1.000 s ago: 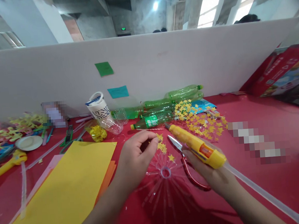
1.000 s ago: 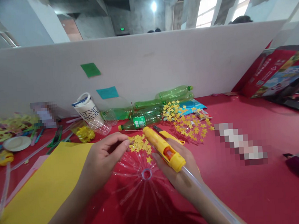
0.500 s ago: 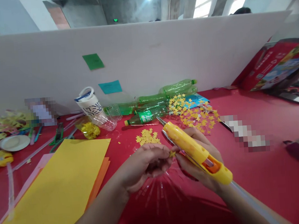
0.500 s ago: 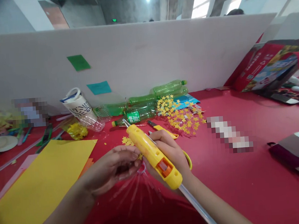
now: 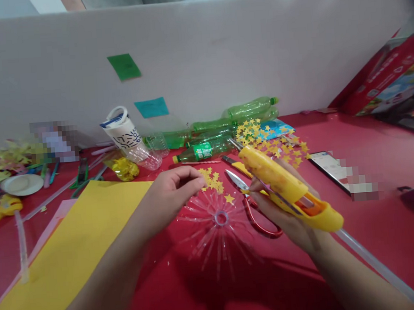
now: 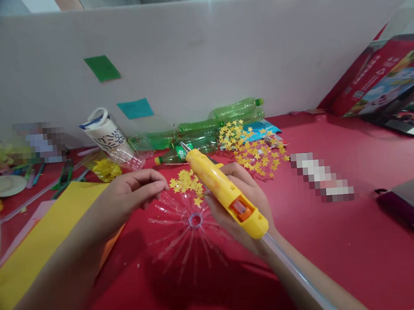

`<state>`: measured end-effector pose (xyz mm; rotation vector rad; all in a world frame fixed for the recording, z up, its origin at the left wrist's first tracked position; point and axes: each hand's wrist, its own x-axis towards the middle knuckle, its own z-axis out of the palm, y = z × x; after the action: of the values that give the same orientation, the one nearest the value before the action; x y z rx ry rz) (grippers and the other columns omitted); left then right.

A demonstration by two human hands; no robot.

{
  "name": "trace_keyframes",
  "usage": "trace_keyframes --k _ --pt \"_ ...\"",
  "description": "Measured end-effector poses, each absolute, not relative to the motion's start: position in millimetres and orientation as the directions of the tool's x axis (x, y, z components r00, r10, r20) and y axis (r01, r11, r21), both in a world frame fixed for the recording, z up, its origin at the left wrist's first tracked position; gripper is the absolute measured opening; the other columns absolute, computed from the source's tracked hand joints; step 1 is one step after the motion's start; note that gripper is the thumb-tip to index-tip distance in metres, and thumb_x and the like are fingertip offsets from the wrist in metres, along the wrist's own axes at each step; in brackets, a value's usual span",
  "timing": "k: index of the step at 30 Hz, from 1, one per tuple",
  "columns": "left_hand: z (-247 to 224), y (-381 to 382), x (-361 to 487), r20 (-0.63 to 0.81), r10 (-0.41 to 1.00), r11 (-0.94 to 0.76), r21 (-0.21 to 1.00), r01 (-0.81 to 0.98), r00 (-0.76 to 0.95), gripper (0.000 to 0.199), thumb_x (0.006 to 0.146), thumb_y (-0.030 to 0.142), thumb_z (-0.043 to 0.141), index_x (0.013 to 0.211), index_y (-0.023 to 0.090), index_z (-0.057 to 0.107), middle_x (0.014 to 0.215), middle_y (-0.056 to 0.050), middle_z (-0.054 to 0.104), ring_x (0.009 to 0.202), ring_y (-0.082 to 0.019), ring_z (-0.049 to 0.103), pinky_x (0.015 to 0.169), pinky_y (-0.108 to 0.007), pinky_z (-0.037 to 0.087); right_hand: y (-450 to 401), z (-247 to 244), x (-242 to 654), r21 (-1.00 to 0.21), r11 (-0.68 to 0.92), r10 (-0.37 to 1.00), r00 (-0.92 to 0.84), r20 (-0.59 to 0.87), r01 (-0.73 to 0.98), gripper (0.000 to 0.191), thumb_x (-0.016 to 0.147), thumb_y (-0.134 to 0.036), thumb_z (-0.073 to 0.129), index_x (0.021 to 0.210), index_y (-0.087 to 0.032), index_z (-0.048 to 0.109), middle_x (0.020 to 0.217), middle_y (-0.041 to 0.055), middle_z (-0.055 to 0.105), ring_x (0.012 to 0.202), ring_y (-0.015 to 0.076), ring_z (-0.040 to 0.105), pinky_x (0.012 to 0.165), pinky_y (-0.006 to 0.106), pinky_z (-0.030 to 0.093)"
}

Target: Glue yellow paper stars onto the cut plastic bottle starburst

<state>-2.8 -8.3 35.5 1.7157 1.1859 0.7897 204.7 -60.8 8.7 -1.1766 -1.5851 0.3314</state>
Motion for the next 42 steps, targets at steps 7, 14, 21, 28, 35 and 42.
trace_keyframes --k 7,14,21,28,35,42 --pt "4 -34 -7 0.081 0.884 -0.369 0.727 0.579 0.461 0.009 0.081 0.02 0.055 0.074 0.02 0.061 0.077 0.0 0.054 0.068 -0.012 0.051 0.061 -0.025 0.04 -58 7 208 -0.713 0.498 0.826 -0.019 0.564 0.494 0.007 0.077 -0.016 0.06 0.074 -0.022 0.059 0.083 -0.0005 0.058 0.074 0.0134 0.06 0.069 0.026 0.05" --pt "5 -53 -2 0.218 0.878 -0.454 0.659 0.6 0.425 0.01 0.081 0.015 0.053 0.079 0.019 0.062 0.077 0.001 0.05 0.07 -0.012 0.052 0.064 -0.025 0.041 -56 4 215 -0.779 0.448 0.885 -0.092 0.457 0.438 0.009 0.078 -0.016 0.061 0.074 -0.023 0.055 0.077 -0.0002 0.056 0.069 0.0149 0.059 0.064 0.027 0.05" --pt "-2 -41 1 0.282 0.875 -0.481 0.605 0.634 0.394 0.014 0.078 0.015 0.056 0.089 0.02 0.064 0.096 -0.004 0.049 0.093 -0.018 0.052 0.084 -0.034 0.045 -57 6 217 -0.843 0.393 0.92 -0.141 0.367 0.367 0.01 0.079 -0.017 0.061 0.073 -0.022 0.054 0.078 0.0008 0.054 0.067 0.0154 0.057 0.059 0.028 0.048" --pt "-12 -34 0 0.222 0.823 -0.548 0.551 0.63 0.522 0.041 0.079 0.017 0.058 0.117 0.03 0.058 0.129 -0.007 0.041 0.122 -0.025 0.039 0.103 -0.046 0.036 -56 5 219 -0.852 0.398 0.917 -0.147 0.37 0.339 0.013 0.08 -0.019 0.061 0.071 -0.022 0.053 0.079 0.0003 0.053 0.067 0.0157 0.057 0.061 0.03 0.048" --pt "-22 -29 -3 0.16 0.842 -0.473 0.677 0.564 0.515 0.063 0.079 0.018 0.058 0.136 0.029 0.033 0.141 -0.008 0.036 0.131 -0.024 0.036 0.109 -0.045 0.032 -54 0 224 -0.821 0.434 0.901 -0.161 0.403 0.372 0.011 0.08 -0.016 0.061 0.077 -0.024 0.055 0.079 -0.0009 0.054 0.069 0.0153 0.058 0.065 0.03 0.049" --pt "-30 -40 -7 0.057 0.901 -0.315 0.769 0.557 0.43 0.055 0.081 0.022 0.058 0.131 0.029 0.037 0.127 -0.006 0.05 0.111 -0.02 0.054 0.09 -0.036 0.05 -50 -3 222 -0.828 0.405 0.912 -0.115 0.393 0.386 0.011 0.078 -0.021 0.06 0.069 -0.023 0.055 0.08 0.002 0.056 0.068 0.0177 0.059 0.063 0.033 0.051"
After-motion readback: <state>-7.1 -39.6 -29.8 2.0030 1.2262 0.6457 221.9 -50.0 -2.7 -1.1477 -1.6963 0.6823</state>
